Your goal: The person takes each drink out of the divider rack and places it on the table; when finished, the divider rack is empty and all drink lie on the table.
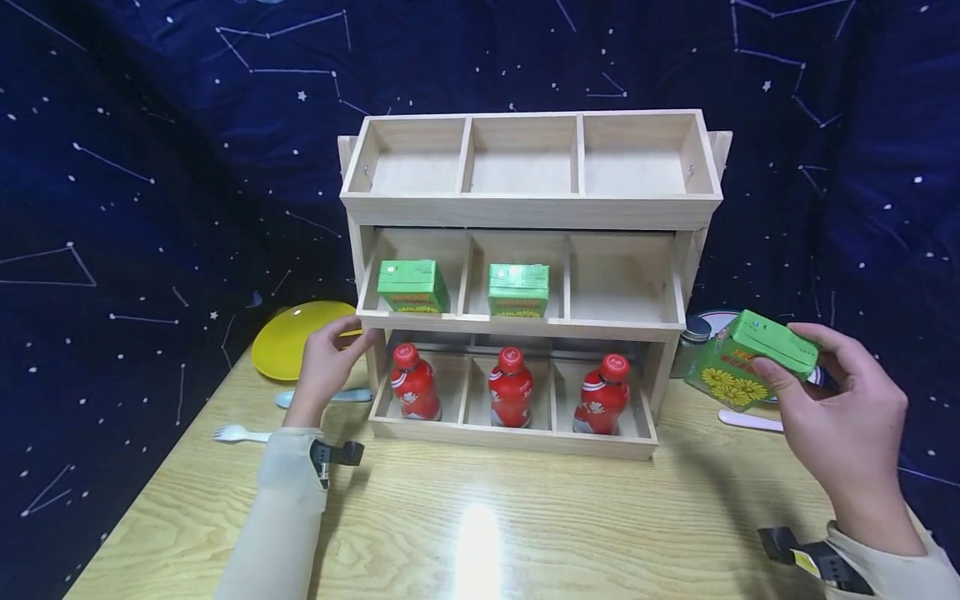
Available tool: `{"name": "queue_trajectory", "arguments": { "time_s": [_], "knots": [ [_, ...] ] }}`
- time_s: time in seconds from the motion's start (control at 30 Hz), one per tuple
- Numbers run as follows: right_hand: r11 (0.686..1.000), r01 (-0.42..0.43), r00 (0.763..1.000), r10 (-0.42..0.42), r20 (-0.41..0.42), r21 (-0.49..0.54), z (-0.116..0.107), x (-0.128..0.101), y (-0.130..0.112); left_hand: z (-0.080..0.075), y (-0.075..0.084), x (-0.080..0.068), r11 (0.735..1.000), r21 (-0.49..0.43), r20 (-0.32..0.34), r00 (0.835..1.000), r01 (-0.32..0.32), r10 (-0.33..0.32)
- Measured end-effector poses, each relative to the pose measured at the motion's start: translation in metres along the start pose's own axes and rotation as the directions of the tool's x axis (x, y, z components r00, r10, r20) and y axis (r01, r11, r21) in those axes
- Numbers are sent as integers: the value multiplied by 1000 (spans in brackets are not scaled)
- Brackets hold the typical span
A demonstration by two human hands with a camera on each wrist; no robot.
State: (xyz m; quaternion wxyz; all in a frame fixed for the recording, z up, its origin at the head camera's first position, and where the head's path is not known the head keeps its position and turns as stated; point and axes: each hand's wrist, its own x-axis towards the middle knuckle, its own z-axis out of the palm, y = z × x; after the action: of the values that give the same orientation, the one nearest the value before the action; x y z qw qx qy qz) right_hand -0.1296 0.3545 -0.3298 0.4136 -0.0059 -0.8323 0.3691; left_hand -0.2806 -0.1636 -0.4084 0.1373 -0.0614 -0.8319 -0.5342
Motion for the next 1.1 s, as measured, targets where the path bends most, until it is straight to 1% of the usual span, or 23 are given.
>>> {"name": "queue_trajectory", "arguments": {
  "time_s": [0.1, 0.2, 0.27, 0.33, 0.4, 0.53, 0.63, 0.87, 1.0, 1.1],
  "knots": [
    [994, -82, 997, 82, -3, -67, 3, -6, 19, 0, 0, 1, 1000, -2, 4, 1000, -1, 1],
    [975, -177, 983, 181, 21, -133, 8, -10, 33, -1, 1, 1, 1000, -3, 8, 1000, -1, 1],
    [961, -221, 972, 231, 42, -166, 12, -10, 41, -2, 1, 1, 1000, -2, 9, 1000, -2, 2],
    [952, -246, 962, 262, 70, -184, 15, -10, 48, -2, 1, 1, 1000, -1, 8, 1000, -4, 4],
    [951, -245, 959, 266, 95, -190, 19, -10, 56, -2, 1, 1, 1000, -3, 5, 1000, -8, 8],
    [959, -211, 961, 240, 141, -191, 28, -9, 70, -2, 0, 1, 1000, -5, 4, 1000, -13, 13],
    [961, -201, 960, 232, 158, -191, 35, -7, 78, -2, -1, 1, 1000, -1, 5, 1000, -10, 10],
    [966, -191, 949, 227, 218, -174, 49, -3, 90, -1, 1, 0, 1000, -9, 9, 1000, -16, 16],
    [966, -167, 950, 212, 229, -198, 56, -2, 94, -1, 1, 1, 1000, -10, 10, 1000, -4, 4],
    [963, -158, 945, 212, 248, -218, 61, -2, 96, -1, 2, 0, 1000, -5, 6, 1000, 6, -6]
  ]
}}
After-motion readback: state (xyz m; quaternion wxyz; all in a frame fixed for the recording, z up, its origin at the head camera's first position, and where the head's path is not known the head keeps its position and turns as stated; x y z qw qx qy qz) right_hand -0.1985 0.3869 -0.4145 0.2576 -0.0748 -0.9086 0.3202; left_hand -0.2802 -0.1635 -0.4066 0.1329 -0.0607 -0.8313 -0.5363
